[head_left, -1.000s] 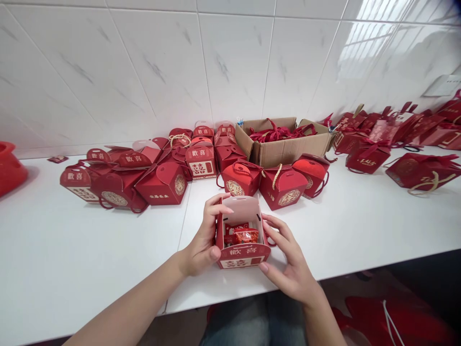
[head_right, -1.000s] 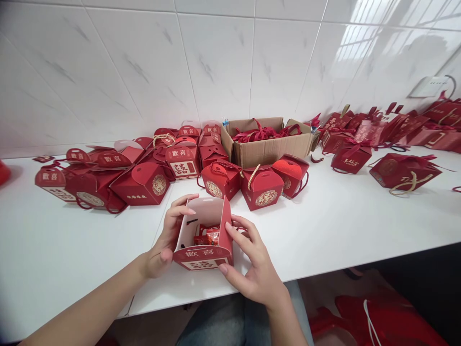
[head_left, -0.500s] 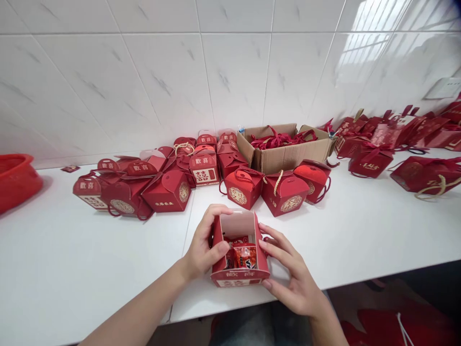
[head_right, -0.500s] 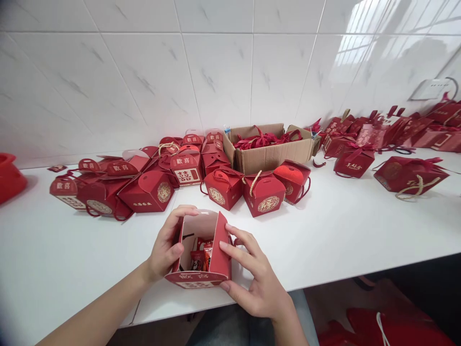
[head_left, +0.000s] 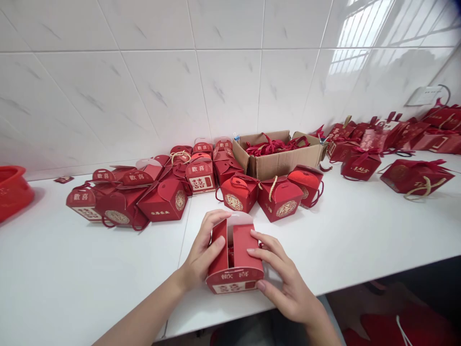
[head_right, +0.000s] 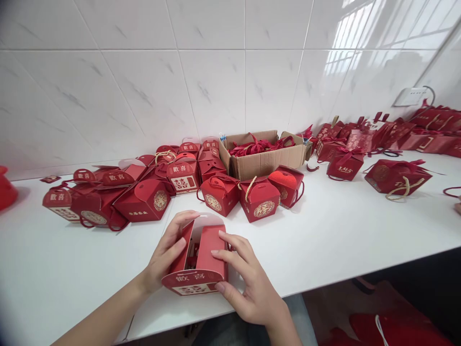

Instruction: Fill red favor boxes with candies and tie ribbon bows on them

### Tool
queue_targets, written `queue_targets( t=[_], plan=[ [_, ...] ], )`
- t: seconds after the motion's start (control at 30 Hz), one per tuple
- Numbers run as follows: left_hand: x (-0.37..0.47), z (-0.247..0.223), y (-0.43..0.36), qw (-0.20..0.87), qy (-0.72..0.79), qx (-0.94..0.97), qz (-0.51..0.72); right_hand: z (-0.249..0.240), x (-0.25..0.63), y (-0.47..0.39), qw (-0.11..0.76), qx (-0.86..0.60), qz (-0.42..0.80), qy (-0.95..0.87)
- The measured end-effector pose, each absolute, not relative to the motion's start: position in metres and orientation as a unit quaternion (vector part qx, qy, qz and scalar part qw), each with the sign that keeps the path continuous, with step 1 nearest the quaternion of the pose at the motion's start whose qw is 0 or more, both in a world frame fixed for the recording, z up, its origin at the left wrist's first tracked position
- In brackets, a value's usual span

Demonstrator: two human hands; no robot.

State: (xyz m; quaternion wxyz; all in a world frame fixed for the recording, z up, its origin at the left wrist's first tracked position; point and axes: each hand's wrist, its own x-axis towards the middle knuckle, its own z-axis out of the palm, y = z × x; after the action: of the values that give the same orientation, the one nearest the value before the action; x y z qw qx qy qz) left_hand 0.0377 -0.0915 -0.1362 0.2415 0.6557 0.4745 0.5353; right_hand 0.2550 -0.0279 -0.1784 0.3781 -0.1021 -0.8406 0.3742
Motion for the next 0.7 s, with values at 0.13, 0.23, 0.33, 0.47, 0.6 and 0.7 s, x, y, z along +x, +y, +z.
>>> queue_targets(
  t=[0.13, 0.23, 0.33, 0.47, 0.6, 0.7],
  plan=[
    [0.035, -0.135, -0.088, 0.263, 0.493, 0.660, 0.503, -0.180, 0.253, -0.033, 0.384, -0.148, 0.402, -0.818],
    [0.036, -0.134, -0.086, 0.274, 0.479, 0.694, 0.463, -0.182, 0.252, -0.034, 0.386, -0.180, 0.415, -0.804],
    [0.041, -0.132, -0.086, 0.281, 0.482, 0.702, 0.441, -0.182, 0.253, -0.033, 0.381, -0.181, 0.429, -0.799],
    [0.046, -0.133, -0.089, 0.289, 0.477, 0.702, 0.442, -0.182, 0.254, -0.029, 0.395, -0.146, 0.448, -0.788],
    [0.047, -0.137, -0.090, 0.257, 0.474, 0.705, 0.461, -0.184, 0.254, -0.027, 0.422, -0.154, 0.431, -0.783],
    [0.047, -0.139, -0.091, 0.200, 0.462, 0.723, 0.473, -0.185, 0.253, -0.028, 0.432, -0.168, 0.417, -0.782]
  ],
)
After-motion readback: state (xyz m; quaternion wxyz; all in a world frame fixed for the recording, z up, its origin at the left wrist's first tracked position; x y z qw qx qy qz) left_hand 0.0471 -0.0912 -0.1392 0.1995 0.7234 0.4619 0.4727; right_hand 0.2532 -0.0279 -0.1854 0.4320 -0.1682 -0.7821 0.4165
